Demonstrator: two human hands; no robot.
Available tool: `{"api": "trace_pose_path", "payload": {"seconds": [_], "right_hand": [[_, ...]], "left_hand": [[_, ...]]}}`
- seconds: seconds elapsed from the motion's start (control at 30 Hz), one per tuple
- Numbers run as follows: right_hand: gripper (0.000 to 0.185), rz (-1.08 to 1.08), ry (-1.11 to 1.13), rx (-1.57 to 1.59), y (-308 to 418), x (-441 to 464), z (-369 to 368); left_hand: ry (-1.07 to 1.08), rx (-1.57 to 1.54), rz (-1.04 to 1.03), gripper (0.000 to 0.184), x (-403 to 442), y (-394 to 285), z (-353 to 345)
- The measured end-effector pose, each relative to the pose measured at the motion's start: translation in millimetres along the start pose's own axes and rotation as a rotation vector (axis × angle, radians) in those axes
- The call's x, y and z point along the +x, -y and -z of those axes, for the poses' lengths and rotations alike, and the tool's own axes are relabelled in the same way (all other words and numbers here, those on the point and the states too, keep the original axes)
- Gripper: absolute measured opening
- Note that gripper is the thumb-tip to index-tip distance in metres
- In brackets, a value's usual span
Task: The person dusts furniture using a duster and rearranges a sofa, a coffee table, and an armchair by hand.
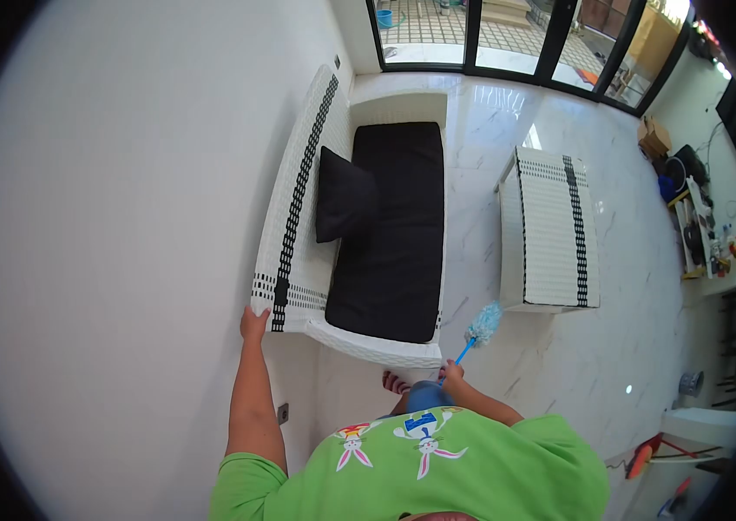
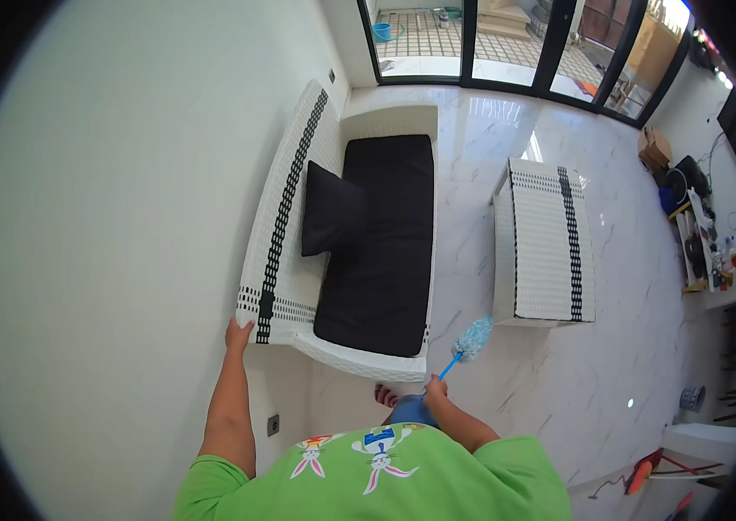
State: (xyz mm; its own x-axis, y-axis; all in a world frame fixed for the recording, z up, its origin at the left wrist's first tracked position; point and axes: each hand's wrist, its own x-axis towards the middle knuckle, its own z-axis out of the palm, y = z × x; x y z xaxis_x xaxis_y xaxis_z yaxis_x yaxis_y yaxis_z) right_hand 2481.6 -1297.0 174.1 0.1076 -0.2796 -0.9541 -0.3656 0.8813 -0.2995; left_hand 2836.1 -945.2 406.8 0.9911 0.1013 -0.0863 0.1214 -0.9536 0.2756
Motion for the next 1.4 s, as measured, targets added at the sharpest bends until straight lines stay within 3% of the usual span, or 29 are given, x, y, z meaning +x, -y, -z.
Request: {"api": "trace_pose_path", "payload": {"seconds": [0.1, 0.17, 0.23, 0.3, 0.43, 0.5, 0.7, 0.77, 0.87, 1.1, 1.17, 1.4], "right_hand": [[0.03, -0.054, -0.119, -0.05, -10, 30, -10], [0.03, -0.097, 0.059, 0.247, 6, 20, -8], [0.037, -0.152, 0.024, 0.372, 25, -5, -13], [0.036, -0.228, 0.232, 0.547, 45, -36, -21], [0.038, -0.243, 0.288, 0.491, 43, -30, -41], [0.042, -0.328, 0.098, 0.505, 45, -30, -49], [0.04, -0.225, -0.153, 0.396, 60, -9, -39], [0.041, -0.199, -0.26, 0.183, 70, 1, -47], [0.041, -0.25, -0.409, 0.168, 75, 0, -54], [0.036, -0.117, -0.513, 0.142, 60, 4, -48], [0.032, 0.084, -0.407, 0.204, 64, -10, -48], [0.033, 0.068, -0.363, 0.381, -1, 10, -41]], "left_hand": [[0.087, -0.055, -0.019, 0.05, -1, -2, 2], [0.104, -0.101, -0.04, 0.049, 2, 3, -10], [0.365, -0.39, 0.235, 0.046, -5, -15, 3], [0.352, -0.428, 0.244, 0.041, -1, -12, 5], [0.346, -0.482, 0.212, 0.034, 8, 7, 1], [0.297, -0.48, 0.152, 0.031, 7, 9, -4], [0.26, -0.371, 0.191, 0.032, -16, -7, -9], [0.215, -0.364, 0.133, 0.033, -10, -11, -7], [0.215, -0.372, 0.072, 0.033, -5, -24, 4], [0.253, -0.338, -0.007, 0.032, -3, -43, 17], [0.267, -0.329, -0.011, 0.032, -10, -39, 15], [0.256, -0.363, -0.044, 0.033, -18, 12, 26]]}}
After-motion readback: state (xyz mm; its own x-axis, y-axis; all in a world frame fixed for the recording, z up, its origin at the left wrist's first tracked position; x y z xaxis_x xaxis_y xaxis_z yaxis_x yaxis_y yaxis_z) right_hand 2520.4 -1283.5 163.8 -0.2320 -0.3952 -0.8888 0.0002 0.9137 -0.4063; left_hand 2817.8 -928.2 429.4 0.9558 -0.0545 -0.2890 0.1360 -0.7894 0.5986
